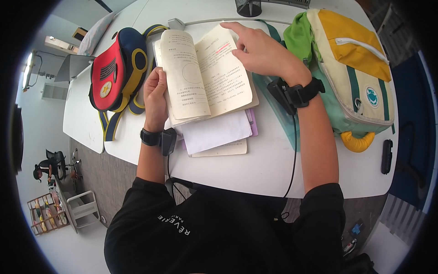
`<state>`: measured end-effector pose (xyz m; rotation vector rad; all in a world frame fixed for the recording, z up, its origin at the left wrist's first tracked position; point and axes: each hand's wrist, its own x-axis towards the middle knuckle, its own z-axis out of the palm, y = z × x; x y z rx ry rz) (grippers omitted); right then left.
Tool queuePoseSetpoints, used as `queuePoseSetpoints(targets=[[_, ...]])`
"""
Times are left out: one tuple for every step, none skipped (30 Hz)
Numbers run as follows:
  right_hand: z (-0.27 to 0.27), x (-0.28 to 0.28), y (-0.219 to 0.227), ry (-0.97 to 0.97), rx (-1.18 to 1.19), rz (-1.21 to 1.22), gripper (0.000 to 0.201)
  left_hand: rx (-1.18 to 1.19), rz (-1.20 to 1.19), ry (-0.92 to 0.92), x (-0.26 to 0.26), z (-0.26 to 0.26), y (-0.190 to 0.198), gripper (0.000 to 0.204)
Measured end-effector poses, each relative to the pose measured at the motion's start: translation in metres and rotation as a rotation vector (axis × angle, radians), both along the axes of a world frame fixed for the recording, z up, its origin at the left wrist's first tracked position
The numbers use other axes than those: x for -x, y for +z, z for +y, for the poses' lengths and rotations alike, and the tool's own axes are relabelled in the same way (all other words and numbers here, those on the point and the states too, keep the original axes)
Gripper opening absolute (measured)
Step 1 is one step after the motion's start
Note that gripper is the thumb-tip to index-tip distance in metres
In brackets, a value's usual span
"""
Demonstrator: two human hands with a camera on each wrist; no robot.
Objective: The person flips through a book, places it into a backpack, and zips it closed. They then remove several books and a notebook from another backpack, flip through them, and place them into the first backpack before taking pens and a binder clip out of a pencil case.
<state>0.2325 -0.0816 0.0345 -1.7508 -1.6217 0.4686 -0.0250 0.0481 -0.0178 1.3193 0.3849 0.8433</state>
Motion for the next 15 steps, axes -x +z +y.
queuePoseSetpoints(targets=[[-0.0003, 0.0, 0.0007, 0.009, -0.003, 0.017, 0.047, 0.002, 0.024, 0.023, -0.0009, -0.0019, 0.0019, 0.022], [-0.0001, -0.001, -0.0004, 0.008, -0.003, 0.017, 0.047, 0.002, 0.024, 0.023, -0.0011, -0.0022, 0.0019, 0.022], [0.0006, -0.0029, -0.0026, 0.024, -0.025, -0.032, 0.046, 0.006, 0.023, 0.026, -0.0013, -0.0023, 0.0018, 0.022], [0.001, -0.0042, -0.0041, 0.039, -0.046, -0.081, 0.045, 0.009, 0.022, 0.03, -0.0014, -0.0024, 0.0018, 0.022], [0.0014, -0.0046, -0.0048, 0.039, -0.046, -0.081, 0.045, 0.009, 0.022, 0.03, -0.0008, -0.0011, 0.0005, 0.022], [0.0016, -0.005, -0.0053, 0.046, -0.029, -0.08, 0.043, 0.01, 0.0, 0.009, 0.0005, 0.0014, -0.0021, 0.022], [0.0018, -0.0051, -0.0054, 0.053, -0.011, -0.078, 0.041, 0.011, -0.021, -0.012, 0.0013, 0.0031, -0.0038, 0.022], [0.0016, -0.0047, -0.0047, 0.053, -0.011, -0.079, 0.041, 0.011, -0.021, -0.011, 0.0015, 0.0036, -0.0042, 0.022], [0.0011, -0.0038, -0.0036, 0.047, -0.004, -0.069, 0.039, 0.01, -0.024, -0.017, 0.0017, 0.0039, -0.0045, 0.022], [0.0007, -0.0032, -0.003, 0.041, 0.002, -0.06, 0.037, 0.01, -0.027, -0.023, 0.0018, 0.004, -0.0046, 0.022], [0.0007, -0.0032, -0.003, 0.042, 0.002, -0.06, 0.037, 0.01, -0.027, -0.023, 0.0018, 0.0039, -0.0044, 0.022], [0.0006, -0.0031, -0.003, 0.041, 0.003, -0.063, 0.037, 0.011, -0.025, -0.019, 0.0017, 0.0035, -0.0039, 0.022], [0.0006, -0.0031, -0.003, 0.04, 0.003, -0.065, 0.037, 0.012, -0.023, -0.015, 0.0015, 0.0032, -0.0036, 0.022], [0.0005, -0.0027, -0.0027, 0.04, 0.003, -0.065, 0.037, 0.012, -0.022, -0.015, 0.0014, 0.0031, -0.0033, 0.022], [0.0005, -0.0021, -0.0023, 0.037, 0.007, -0.068, 0.037, 0.013, -0.024, -0.013, 0.0013, 0.003, -0.0031, 0.022]])
